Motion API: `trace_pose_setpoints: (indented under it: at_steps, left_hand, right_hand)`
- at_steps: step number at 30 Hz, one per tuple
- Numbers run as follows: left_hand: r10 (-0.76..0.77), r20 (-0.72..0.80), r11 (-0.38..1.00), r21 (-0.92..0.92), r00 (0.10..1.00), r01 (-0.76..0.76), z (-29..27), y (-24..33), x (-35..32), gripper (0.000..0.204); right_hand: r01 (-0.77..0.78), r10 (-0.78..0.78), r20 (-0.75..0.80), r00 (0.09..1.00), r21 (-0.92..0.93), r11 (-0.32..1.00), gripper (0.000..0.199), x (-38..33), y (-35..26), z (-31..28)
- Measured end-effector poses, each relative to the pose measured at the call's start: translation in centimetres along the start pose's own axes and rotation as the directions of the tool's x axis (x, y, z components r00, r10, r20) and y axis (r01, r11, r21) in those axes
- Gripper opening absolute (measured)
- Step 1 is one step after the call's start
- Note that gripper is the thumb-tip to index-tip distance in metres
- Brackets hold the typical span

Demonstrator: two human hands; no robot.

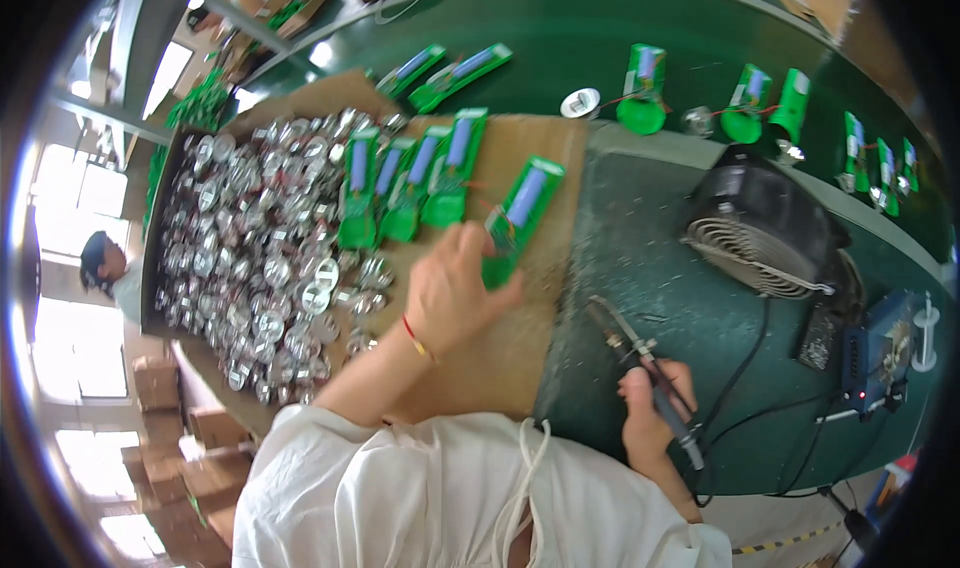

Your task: Soldering internal wiring and batteries to circuit boards within portable light housings on an assembly line.

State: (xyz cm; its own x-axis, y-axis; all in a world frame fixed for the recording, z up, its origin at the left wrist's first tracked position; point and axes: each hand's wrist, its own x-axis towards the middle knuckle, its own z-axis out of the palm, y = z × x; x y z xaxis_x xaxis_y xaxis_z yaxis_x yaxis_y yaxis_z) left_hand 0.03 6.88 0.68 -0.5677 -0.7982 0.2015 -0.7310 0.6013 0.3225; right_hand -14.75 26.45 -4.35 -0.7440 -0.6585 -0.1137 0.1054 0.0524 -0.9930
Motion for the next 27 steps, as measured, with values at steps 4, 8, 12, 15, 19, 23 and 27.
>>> trace_pose_setpoints:
  at_steps: [4,8,12,15,19,23,27]
  left_hand:
    - [-0.109,0.024,0.992,-0.059,0.994,0.110,-0.5,0.7,-7.3,0.046]
    - [-0.128,-0.273,0.979,-0.187,0.953,0.078,-3.3,-3.0,-9.5,0.046]
    - [-0.216,-0.456,0.959,0.064,0.864,0.274,-5.3,-8.9,-9.3,0.043]
    - [-0.176,-0.466,0.972,0.057,0.867,0.228,-4.7,-10.3,-9.3,0.036]
    - [-0.153,-0.555,0.987,-0.040,0.817,0.158,-3.4,-11.9,-8.4,0.017]
    - [-0.344,-0.471,0.845,-0.532,0.812,0.050,-5.4,-10.6,-9.4,0.002]
    - [-0.447,0.033,0.518,-0.805,0.894,0.289,-5.3,-6.6,-10.7,0.011]
  right_hand:
    - [0.095,-0.094,0.018,0.995,-0.015,0.995,0.012,0.3,0.0,0.5]
    - [0.176,-0.176,0.019,0.984,-0.007,0.984,0.014,0.3,0.8,0.6]
    - [0.201,-0.201,-0.005,0.980,-0.022,0.979,0.013,-0.3,1.1,0.6]
    - [0.200,-0.200,0.016,0.980,-0.019,0.980,0.013,-0.6,1.2,0.9]
    - [0.212,-0.212,0.002,0.977,-0.030,0.977,0.015,-1.5,0.6,0.8]
    - [0.216,-0.216,-0.007,0.976,-0.016,0.976,0.014,-2.8,-0.3,0.4]
    - [0.196,-0.197,0.159,0.967,0.022,0.980,0.015,-4.2,-1.2,1.8]
